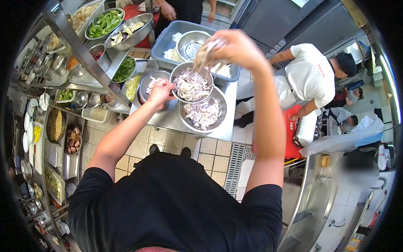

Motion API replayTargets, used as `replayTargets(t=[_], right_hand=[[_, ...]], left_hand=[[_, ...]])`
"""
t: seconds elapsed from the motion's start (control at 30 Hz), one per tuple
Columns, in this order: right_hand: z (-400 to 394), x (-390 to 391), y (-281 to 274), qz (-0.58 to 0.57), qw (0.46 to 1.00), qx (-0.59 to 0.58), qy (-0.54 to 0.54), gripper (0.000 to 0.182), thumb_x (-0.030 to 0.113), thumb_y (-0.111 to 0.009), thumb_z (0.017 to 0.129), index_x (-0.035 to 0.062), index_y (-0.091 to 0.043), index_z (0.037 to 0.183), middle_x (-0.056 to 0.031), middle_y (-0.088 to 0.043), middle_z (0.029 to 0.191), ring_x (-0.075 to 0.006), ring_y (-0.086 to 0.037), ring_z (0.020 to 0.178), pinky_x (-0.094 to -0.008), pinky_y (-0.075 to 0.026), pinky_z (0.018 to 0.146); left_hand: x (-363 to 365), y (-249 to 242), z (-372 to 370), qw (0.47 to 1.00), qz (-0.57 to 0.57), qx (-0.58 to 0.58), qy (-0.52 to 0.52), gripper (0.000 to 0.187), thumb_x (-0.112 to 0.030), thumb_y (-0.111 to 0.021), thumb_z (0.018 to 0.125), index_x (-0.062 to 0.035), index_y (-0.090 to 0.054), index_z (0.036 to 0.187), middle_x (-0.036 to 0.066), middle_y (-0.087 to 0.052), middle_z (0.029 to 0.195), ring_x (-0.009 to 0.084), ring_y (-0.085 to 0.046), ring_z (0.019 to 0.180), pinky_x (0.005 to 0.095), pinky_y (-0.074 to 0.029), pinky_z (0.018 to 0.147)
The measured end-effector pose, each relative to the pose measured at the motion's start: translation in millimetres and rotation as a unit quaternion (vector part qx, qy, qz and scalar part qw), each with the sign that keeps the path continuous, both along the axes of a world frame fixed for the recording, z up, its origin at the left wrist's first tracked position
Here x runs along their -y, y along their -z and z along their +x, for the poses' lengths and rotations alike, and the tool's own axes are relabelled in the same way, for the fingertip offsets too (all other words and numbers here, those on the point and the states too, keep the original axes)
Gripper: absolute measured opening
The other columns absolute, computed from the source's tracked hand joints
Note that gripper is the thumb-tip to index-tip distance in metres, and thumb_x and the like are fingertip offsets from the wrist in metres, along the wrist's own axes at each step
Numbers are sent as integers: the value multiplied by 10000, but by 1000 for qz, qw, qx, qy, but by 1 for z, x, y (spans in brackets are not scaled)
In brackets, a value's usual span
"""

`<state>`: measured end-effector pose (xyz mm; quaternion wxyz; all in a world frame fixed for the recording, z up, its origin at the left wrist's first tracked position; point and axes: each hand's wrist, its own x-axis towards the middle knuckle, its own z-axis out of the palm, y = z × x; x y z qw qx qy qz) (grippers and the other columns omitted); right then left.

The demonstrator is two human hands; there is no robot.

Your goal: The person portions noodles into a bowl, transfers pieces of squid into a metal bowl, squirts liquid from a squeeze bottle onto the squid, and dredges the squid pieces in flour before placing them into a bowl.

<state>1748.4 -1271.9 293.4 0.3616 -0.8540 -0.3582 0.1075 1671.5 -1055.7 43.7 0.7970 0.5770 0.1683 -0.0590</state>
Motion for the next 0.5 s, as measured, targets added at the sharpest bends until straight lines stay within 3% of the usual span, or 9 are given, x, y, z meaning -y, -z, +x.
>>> replayTargets(t=[0.07, 0.1, 0.17, 0.23, 0.27, 0.3, 0.37, 0.43, 0.5], right_hand=[[-3, -18, 64, -63, 997, -10, 40, 345, 134, -700, 690, 68, -655, 1026, -87, -679, 921, -182, -628, 853, -305, -492, 782], [-7, -22, 89, -104, 992, 52, -39, 423, 174, -708, 674, 86, -652, 1084, -127, -682, 961, -230, -639, 898, -339, -493, 813], [-13, -20, 101, -180, 982, 56, -19, 413, 88, -638, 714, 92, -641, 1127, -142, -678, 1001, -236, -644, 923, -333, -502, 792], [-16, 1, 92, -31, 997, -34, 68, 445, -27, -540, 726, 73, -627, 1151, -127, -675, 1003, -199, -643, 865, -293, -502, 750], [-10, 12, 98, -14, 989, -86, 116, 483, -109, -466, 707, 45, -623, 1137, -106, -670, 984, -151, -620, 794, -261, -490, 694], [-3, 28, 119, 31, 986, -68, 151, 442, -111, -468, 705, 27, -627, 1093, -84, -661, 950, -117, -587, 747, -256, -478, 658], [12, 58, 172, 41, 975, -46, 215, 378, -59, -533, 676, 28, -650, 1024, -99, -691, 923, -153, -634, 762, -297, -504, 680], [12, 72, 232, 49, 967, -94, 231, 336, -29, -562, 709, 31, -632, 1032, -94, -689, 918, -162, -633, 783, -292, -499, 689], [-10, 64, 264, -37, 965, -93, 241, 399, 27, -616, 706, 24, -606, 1105, -124, -672, 978, -225, -651, 868, -309, -505, 768]], left_hand=[[-1, 0, -1, 1000, -7, 0, 5, 201, -94, -592, 851, -85, -487, 679, 15, -521, 670, 110, -548, 578, 291, -555, 533], [-2, 0, -1, 1000, -13, -4, 8, 195, -93, -591, 851, -84, -490, 684, 14, -524, 672, 113, -552, 578, 289, -555, 535], [1, 5, -3, 1000, -27, -14, 6, 186, -92, -589, 851, -85, -493, 692, 12, -530, 675, 117, -559, 577, 289, -553, 536], [-1, 16, -13, 999, -38, -35, -16, 179, -91, -587, 851, -86, -494, 698, 10, -536, 677, 122, -565, 575, 292, -552, 535], [-3, 17, -17, 998, -56, -30, -25, 189, -77, -589, 844, -93, -486, 687, 7, -541, 675, 118, -570, 577, 283, -552, 516], [-7, 18, -18, 997, -61, -23, -33, 193, -70, -589, 841, -95, -482, 683, 9, -541, 676, 115, -569, 577, 282, -556, 513], [-16, 21, -21, 996, -73, -5, -51, 202, -57, -590, 835, -99, -475, 675, 11, -542, 676, 109, -567, 575, 280, -565, 508], [-24, 20, -20, 997, -49, 10, -54, 208, -45, -582, 840, -108, -470, 676, 12, -554, 697, 110, -579, 601, 298, -581, 542], [-27, 10, -22, 997, -50, 22, -50, 188, -58, -575, 854, -124, -485, 703, 6, -582, 734, 117, -602, 645, 333, -583, 601]])
